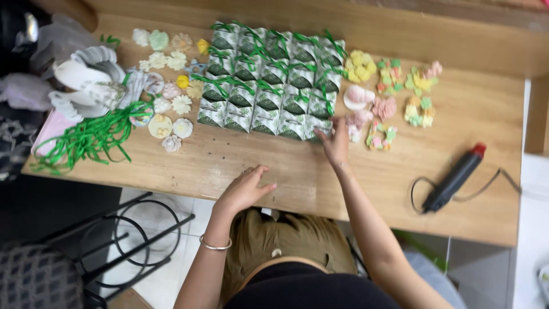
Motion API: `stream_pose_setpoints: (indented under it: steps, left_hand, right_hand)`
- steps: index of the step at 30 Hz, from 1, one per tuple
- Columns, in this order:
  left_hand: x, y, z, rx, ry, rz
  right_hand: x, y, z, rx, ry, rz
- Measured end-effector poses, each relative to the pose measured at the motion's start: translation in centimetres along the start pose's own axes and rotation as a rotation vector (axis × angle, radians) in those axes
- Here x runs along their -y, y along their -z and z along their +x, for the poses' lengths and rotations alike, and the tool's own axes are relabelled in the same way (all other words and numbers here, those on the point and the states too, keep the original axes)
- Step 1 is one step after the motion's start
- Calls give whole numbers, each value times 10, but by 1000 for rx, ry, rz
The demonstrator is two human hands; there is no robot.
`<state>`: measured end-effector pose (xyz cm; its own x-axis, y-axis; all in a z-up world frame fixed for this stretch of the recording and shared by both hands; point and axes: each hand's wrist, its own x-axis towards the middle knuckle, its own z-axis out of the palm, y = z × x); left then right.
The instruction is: Selecting a green packaged candle from a shelf and placing it on a production desk among other supplies.
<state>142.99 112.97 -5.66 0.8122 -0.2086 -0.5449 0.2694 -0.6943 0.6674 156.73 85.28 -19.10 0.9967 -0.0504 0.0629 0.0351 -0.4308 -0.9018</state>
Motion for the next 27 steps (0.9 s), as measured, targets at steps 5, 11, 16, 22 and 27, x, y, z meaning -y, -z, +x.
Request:
stream_pose_setpoints:
  steps: [5,11,16,22,27]
  left_hand:
    - [-17,-17,-14,-166,39,-105]
    - [-12,-29,-44,-473,-52,-443]
    - [2,-23,-80,-702,-91,-631]
    - [20,-8,-155,-963,-45,-608]
    - [76,-37,-234,-1156,37,-697]
  right_hand:
    - [41,8,-15,-27,206,-334]
    - [100,-16,-47,-46,476,-235]
    - [149,-43,-66,103,540,-33]
    - [203,-97,-95,299,628,62]
    - [250,-163,-154,549,601,284]
